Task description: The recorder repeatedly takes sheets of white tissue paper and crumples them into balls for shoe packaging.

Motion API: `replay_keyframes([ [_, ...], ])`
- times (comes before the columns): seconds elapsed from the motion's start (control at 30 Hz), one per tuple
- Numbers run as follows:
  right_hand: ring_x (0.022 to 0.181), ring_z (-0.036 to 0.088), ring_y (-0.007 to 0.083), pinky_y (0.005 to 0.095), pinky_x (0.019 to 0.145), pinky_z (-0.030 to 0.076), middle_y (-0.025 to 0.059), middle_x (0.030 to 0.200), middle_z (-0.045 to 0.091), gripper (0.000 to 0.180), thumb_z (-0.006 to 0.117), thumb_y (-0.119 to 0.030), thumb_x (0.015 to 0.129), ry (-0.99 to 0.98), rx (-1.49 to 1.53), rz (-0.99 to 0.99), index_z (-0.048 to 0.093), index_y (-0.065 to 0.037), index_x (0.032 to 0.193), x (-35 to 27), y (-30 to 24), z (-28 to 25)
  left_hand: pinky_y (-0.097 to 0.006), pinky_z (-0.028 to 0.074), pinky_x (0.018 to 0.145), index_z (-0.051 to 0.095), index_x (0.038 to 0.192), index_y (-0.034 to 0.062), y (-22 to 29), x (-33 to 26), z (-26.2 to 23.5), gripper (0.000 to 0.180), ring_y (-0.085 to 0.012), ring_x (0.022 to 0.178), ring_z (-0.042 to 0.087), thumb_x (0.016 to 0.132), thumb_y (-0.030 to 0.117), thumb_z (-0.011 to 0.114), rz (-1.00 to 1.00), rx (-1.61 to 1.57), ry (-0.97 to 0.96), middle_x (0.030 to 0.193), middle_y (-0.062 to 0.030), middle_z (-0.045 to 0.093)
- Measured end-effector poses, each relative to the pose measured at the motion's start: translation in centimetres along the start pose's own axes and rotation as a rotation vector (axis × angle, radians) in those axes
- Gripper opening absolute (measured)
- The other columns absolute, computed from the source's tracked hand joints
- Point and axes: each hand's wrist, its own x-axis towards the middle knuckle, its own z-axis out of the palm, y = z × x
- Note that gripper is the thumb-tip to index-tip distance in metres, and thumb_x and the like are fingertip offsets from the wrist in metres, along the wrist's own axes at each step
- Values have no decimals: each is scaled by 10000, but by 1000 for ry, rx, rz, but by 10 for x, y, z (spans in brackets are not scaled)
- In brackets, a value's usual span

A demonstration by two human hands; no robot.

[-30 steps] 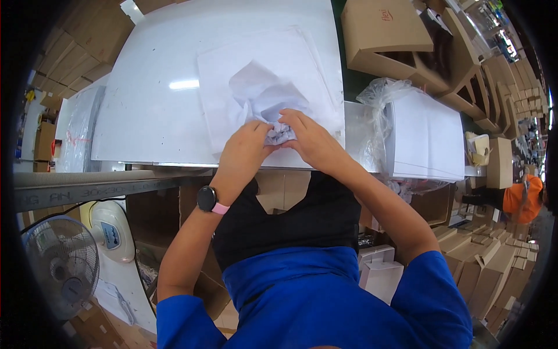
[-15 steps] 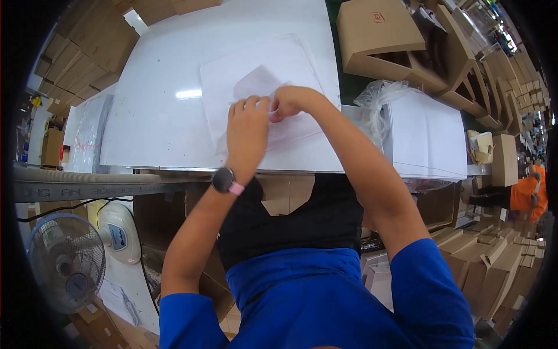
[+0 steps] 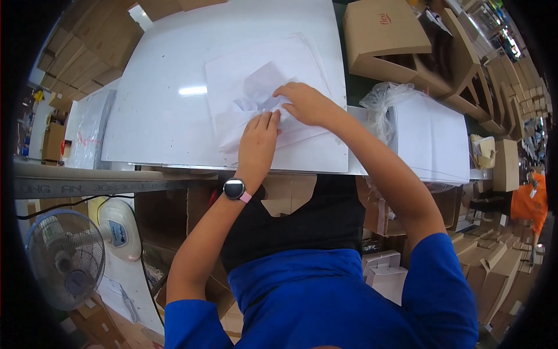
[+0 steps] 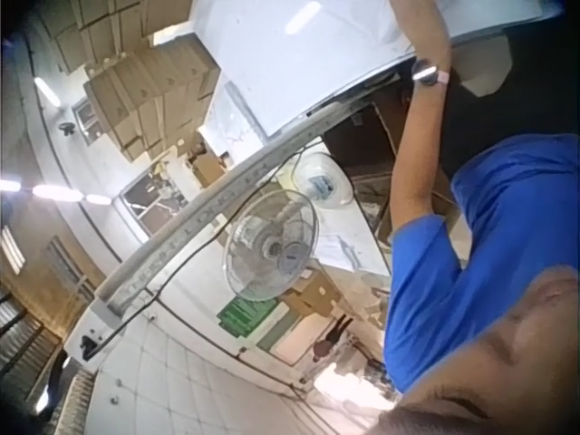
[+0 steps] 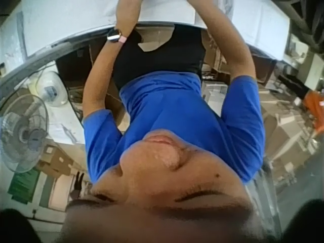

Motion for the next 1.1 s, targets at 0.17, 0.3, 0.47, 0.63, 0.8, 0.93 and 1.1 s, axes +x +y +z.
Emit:
replay_keyframes([
  [0.17,1330,647,371,457,1148,531,177,1366,728,432,813,-226,1012,313,-114,-262,741,-24,1387,-48,-25,12,-483,572,1028,681,1469,-8,-26,22,2,446,-398,1211,713,1024,16,691,-77,-211,-135,1230,-193,771],
  [0.3,1264,677,369,445,1084,564,174,1283,756,368,840,-228,988,327,-176,-173,770,-15,1280,-23,-20,23,-502,586,986,694,1473,5,-45,46,-2,453,-425,1179,727,1021,0,661,-158,-279,-299,1243,-207,774],
  [0.47,1081,780,386,494,917,629,207,1072,823,261,825,-258,1016,36,-258,79,841,-34,1148,22,-6,14,-513,583,991,704,1456,4,-30,58,-2,457,-449,1174,721,1001,40,730,-226,-150,-164,1297,-222,759],
  [0.63,1089,771,428,493,971,599,237,1149,833,244,742,-197,1053,-210,-138,212,840,-15,1184,56,-8,-22,-500,559,1050,711,1383,-34,-13,46,-2,424,-426,1196,697,992,111,788,-84,-30,-13,1279,-212,746],
  [0.8,1184,742,415,501,1040,574,225,1242,816,274,712,-214,1079,-238,-69,219,822,-35,1255,58,4,-18,-509,562,1034,722,1367,-33,-34,50,17,381,-424,1176,699,1026,131,763,-105,-129,48,1238,-209,748],
  [0.93,1261,691,406,505,1083,551,196,1294,785,279,689,-214,1101,192,-111,-75,808,-62,1303,35,-2,9,-514,574,991,748,1357,-11,-66,58,20,329,-436,1129,706,1074,154,716,-203,-209,-125,1207,-233,751],
  [1.1,1213,710,407,496,1054,564,192,1266,794,256,676,-190,1108,228,-27,-62,816,-52,1273,41,6,9,-500,573,984,743,1361,-15,-77,78,22,326,-428,1105,704,1082,151,708,-238,-198,-271,1183,-223,747],
])
